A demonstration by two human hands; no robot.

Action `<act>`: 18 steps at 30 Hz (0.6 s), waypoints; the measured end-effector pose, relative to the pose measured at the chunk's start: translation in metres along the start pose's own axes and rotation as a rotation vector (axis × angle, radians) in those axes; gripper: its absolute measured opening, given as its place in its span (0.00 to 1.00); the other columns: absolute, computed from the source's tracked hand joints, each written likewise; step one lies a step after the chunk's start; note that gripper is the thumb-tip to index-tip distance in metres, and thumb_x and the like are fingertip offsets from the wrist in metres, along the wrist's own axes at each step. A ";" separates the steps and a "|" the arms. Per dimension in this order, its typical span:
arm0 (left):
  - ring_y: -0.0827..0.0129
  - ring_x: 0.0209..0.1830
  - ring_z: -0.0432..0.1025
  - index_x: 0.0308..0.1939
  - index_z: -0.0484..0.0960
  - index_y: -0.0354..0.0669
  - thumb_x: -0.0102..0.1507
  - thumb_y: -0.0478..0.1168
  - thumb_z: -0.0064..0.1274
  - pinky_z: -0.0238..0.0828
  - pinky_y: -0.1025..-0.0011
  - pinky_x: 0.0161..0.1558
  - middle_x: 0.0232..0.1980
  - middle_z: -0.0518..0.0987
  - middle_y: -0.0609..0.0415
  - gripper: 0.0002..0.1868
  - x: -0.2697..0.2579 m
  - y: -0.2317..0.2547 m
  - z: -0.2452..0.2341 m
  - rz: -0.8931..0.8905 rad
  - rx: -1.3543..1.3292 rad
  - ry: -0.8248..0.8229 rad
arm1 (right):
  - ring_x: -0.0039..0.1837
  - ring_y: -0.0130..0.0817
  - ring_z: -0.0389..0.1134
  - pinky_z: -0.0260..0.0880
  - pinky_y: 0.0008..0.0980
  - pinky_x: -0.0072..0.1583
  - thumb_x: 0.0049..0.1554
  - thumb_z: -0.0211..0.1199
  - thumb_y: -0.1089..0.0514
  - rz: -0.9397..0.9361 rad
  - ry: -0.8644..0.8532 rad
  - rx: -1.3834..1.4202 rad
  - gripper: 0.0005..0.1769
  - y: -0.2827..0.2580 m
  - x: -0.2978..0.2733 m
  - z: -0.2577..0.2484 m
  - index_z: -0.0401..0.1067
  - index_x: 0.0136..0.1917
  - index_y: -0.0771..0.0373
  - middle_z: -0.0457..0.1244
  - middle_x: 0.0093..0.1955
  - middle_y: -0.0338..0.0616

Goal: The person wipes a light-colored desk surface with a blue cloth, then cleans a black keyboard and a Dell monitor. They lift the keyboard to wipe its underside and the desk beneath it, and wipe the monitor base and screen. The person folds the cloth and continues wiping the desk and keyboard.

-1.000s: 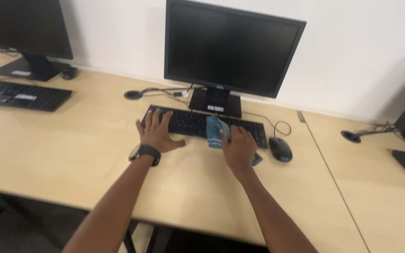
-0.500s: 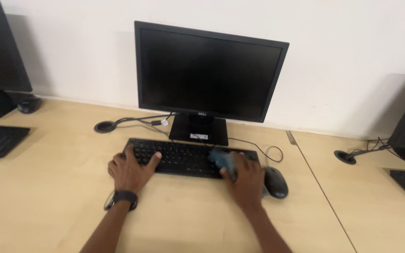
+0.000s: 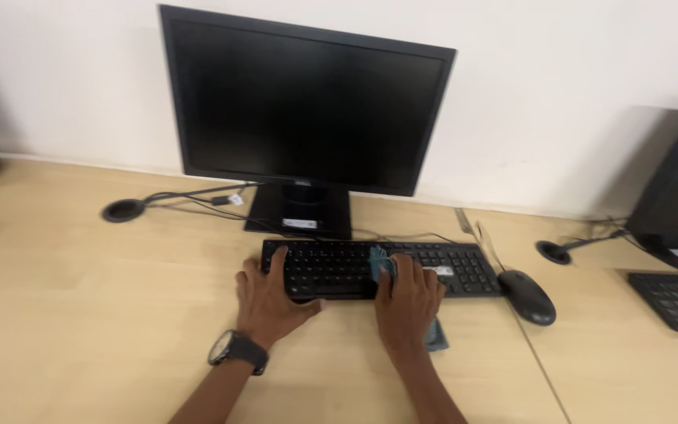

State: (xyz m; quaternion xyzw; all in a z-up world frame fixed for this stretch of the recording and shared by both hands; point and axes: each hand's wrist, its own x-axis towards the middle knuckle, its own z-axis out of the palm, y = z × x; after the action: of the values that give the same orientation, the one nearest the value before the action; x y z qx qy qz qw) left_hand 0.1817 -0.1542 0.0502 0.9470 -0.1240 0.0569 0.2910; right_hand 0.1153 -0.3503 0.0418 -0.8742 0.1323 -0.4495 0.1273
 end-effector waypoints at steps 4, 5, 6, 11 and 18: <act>0.33 0.69 0.58 0.76 0.48 0.52 0.36 0.60 0.80 0.68 0.51 0.64 0.69 0.55 0.25 0.74 0.004 0.025 0.019 0.054 -0.192 -0.003 | 0.48 0.48 0.66 0.64 0.47 0.51 0.57 0.64 0.58 0.169 0.019 0.012 0.13 0.002 0.005 -0.013 0.71 0.55 0.62 0.68 0.44 0.47; 0.36 0.68 0.61 0.77 0.45 0.52 0.36 0.59 0.79 0.69 0.53 0.63 0.69 0.58 0.27 0.75 0.005 0.029 0.026 0.029 -0.267 -0.018 | 0.49 0.49 0.67 0.65 0.47 0.51 0.59 0.63 0.56 0.235 0.017 0.051 0.12 0.008 0.007 -0.016 0.70 0.55 0.62 0.68 0.44 0.48; 0.40 0.66 0.64 0.78 0.41 0.52 0.36 0.58 0.79 0.70 0.54 0.63 0.68 0.61 0.30 0.77 0.007 0.032 0.030 0.002 -0.337 -0.036 | 0.50 0.49 0.68 0.66 0.48 0.50 0.60 0.61 0.55 0.304 0.015 0.093 0.12 0.014 0.008 -0.017 0.69 0.55 0.63 0.68 0.44 0.50; 0.58 0.57 0.76 0.78 0.37 0.60 0.49 0.61 0.61 0.75 0.63 0.54 0.56 0.77 0.47 0.62 0.012 0.039 0.040 -0.181 -0.943 -0.236 | 0.51 0.54 0.70 0.68 0.49 0.53 0.62 0.57 0.49 0.593 0.211 0.310 0.17 0.046 0.006 -0.005 0.66 0.57 0.63 0.68 0.48 0.54; 0.66 0.37 0.68 0.54 0.75 0.44 0.72 0.53 0.38 0.70 0.67 0.39 0.41 0.75 0.50 0.19 0.012 0.077 0.079 -0.113 -1.154 0.068 | 0.49 0.46 0.69 0.67 0.47 0.51 0.63 0.60 0.46 0.923 0.288 0.770 0.23 0.138 -0.002 -0.007 0.71 0.59 0.69 0.67 0.51 0.55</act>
State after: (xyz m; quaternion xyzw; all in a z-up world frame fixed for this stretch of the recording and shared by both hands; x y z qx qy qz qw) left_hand 0.1750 -0.2629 0.0281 0.6380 -0.0746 -0.0052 0.7664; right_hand 0.0918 -0.4790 -0.0027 -0.5486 0.3410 -0.4772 0.5959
